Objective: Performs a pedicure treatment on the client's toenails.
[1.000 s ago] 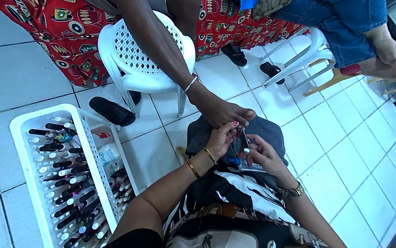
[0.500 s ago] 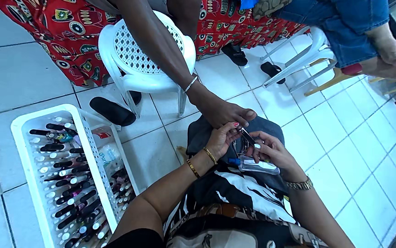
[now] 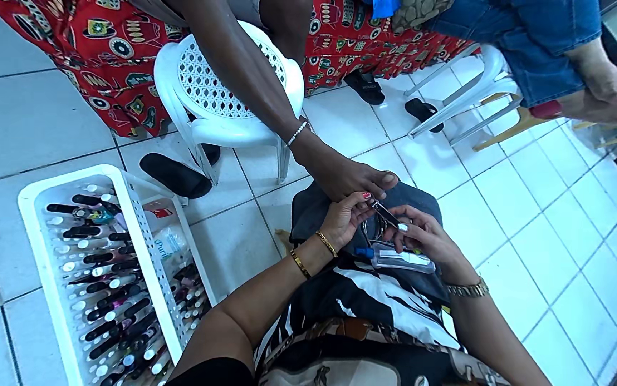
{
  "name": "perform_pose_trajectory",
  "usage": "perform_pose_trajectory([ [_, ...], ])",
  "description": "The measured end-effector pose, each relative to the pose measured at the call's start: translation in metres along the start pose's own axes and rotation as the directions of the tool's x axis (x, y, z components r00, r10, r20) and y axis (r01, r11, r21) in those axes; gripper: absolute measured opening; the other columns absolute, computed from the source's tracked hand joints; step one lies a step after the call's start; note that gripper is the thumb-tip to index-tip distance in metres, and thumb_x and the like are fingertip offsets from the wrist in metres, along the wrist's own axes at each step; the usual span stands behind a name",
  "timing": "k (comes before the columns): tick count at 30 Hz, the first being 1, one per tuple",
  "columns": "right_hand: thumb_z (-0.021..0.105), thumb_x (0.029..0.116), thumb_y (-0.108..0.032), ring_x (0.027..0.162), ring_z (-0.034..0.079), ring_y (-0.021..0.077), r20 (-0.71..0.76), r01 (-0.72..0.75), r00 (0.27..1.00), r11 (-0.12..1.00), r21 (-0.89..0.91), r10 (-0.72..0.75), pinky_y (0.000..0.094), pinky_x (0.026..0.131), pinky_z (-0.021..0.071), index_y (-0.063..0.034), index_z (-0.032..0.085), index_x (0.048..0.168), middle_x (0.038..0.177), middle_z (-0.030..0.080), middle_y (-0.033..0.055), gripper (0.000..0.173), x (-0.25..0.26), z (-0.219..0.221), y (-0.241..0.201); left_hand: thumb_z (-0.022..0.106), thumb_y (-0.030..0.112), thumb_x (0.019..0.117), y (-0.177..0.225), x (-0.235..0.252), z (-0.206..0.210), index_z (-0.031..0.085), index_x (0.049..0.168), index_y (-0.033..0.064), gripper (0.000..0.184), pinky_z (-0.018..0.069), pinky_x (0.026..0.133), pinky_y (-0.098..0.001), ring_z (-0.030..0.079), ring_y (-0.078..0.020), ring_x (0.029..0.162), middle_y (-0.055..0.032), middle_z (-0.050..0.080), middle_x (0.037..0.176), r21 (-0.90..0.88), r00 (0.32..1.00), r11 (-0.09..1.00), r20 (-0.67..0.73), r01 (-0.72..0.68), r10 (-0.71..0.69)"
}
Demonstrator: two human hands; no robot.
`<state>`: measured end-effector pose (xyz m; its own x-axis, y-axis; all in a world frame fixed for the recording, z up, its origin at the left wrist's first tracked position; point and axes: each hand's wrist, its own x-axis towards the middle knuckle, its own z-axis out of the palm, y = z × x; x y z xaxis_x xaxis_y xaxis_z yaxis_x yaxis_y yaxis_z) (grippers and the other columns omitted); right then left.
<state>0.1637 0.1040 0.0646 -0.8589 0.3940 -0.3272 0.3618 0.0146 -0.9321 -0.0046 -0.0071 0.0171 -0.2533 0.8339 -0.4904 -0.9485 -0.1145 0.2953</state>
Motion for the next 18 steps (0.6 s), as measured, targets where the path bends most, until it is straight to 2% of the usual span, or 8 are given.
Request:
perform_pose_trajectory([
  [4,0.055,0.0977,-0.027,0.054,0.057,-0.0049,-0.012,-0.038,0.999,0.999,0.013,0.038,0.0107,0.047,0.0407,-0.0087,0.053,0.122,0.084,0.075,-0.0062,0.031,0.0004,0.0095,-0.0046,0.056,0.004,0.1001,-0.0006,0.0006,-0.0003,0.064,0.088,0.0078,0.015,0.0584,0.08,-0.0289,0.067,-0.0138,0.073,-0.0034,0.067,0.078,0.0,1.0,1.0,0.001,-0.006,0.006],
  [8,0.054,0.0993,-0.028,0.055,0.059,-0.0048,0.005,0.006,1.0,0.999,0.04,-0.006,0.0107,0.047,0.0413,-0.0098,0.053,0.123,0.086,0.076,-0.0055,0.029,0.0011,0.0091,-0.0013,0.056,0.004,0.1007,-0.0002,-0.0001,0.001,0.063,0.089,0.0081,0.015,0.0583,0.081,-0.0291,0.067,-0.0137,0.073,-0.0026,0.065,0.078,0.022,1.0,1.0,-0.005,-0.014,0.014],
  [14,0.047,0.1021,-0.016,0.057,0.059,-0.005,0.045,0.034,0.998,0.999,0.026,-0.035,0.0104,0.051,0.0447,-0.0091,0.05,0.127,0.086,0.075,-0.007,0.026,-0.0014,0.0077,0.0001,0.057,0.004,0.1,-0.0003,0.0004,0.0002,0.064,0.088,0.0075,0.015,0.0582,0.08,-0.0289,0.066,-0.0134,0.072,-0.0029,0.065,0.077,0.018,1.0,1.0,0.005,-0.01,0.009],
  [18,0.045,0.103,-0.014,0.059,0.061,-0.0046,0.062,0.048,0.997,0.999,0.009,-0.049,0.0106,0.052,0.0463,-0.0088,0.051,0.128,0.085,0.074,-0.0079,0.026,-0.0025,0.0034,0.0031,0.055,0.006,0.1014,0.0013,-0.0011,0.0003,0.064,0.086,0.0082,0.018,0.0584,0.081,-0.0298,0.067,-0.0138,0.073,-0.0025,0.066,0.078,0.015,1.0,1.0,0.013,-0.001,0.001],
])
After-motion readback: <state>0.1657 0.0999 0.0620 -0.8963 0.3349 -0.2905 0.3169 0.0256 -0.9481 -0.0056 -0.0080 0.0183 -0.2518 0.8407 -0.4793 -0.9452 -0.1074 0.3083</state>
